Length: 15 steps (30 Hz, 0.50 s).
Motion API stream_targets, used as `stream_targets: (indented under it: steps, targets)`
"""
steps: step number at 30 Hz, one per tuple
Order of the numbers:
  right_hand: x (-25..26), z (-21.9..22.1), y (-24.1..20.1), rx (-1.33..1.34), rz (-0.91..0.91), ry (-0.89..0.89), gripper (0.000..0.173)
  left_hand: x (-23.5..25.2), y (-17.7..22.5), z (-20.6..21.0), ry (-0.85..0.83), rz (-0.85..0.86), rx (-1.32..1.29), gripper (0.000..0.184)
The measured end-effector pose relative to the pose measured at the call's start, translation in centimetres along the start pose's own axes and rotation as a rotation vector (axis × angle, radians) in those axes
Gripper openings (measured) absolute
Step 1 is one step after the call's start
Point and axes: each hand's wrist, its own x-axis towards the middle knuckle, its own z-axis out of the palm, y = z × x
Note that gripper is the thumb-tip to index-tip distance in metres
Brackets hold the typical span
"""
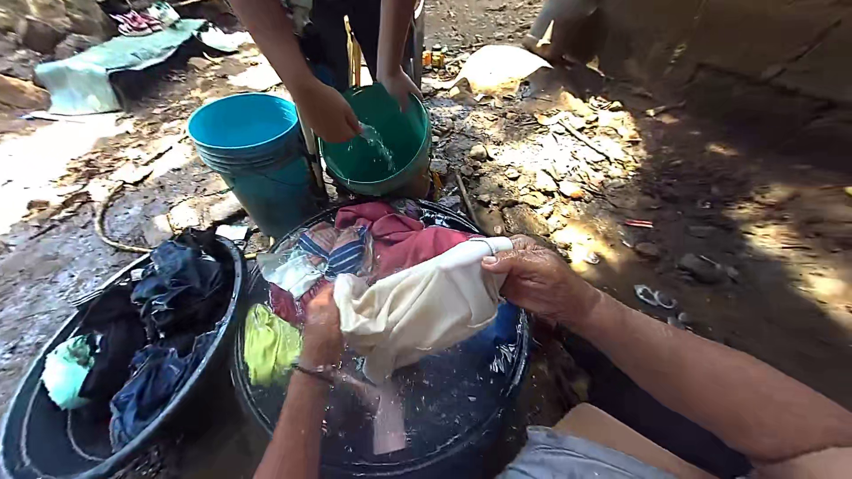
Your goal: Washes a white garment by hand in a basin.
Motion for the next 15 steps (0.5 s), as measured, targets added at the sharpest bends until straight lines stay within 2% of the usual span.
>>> stream_targets:
  steps: [4, 7, 9, 12, 15]
  targets:
    - [-0.9, -0.9, -0.9, 0.042, -0.050, -0.003, 0.026, 1.2, 1.3, -2.8, 0.268, 0.161, 0.073, 0.019]
    - [-1.2, -1.5, -1.7, 0.127, -0.090, 0.001, 0.023, 2.0, 1.3, -5.1, 0.407, 0.221, 0.244, 0.018]
    - [-1.3, -1.7, -2.1, 0.169, -0.119, 0.002, 0.023, 2.1, 1.5, -6.4, 0.434, 0.225, 0.274, 0.016]
    - [-1.3, -2.4, -2.3, 0.131, -0.190, 0.042, 0.025, 2.2, 2.8, -7.9, 0.427, 0.203, 0.147, 0.013]
    - [-0.7, -2.9, -2.1, 0.103, -0.254, 0.124, 0.028, 2.8, 3.0, -10.1, 0.533, 0.152, 0.133, 0.012]
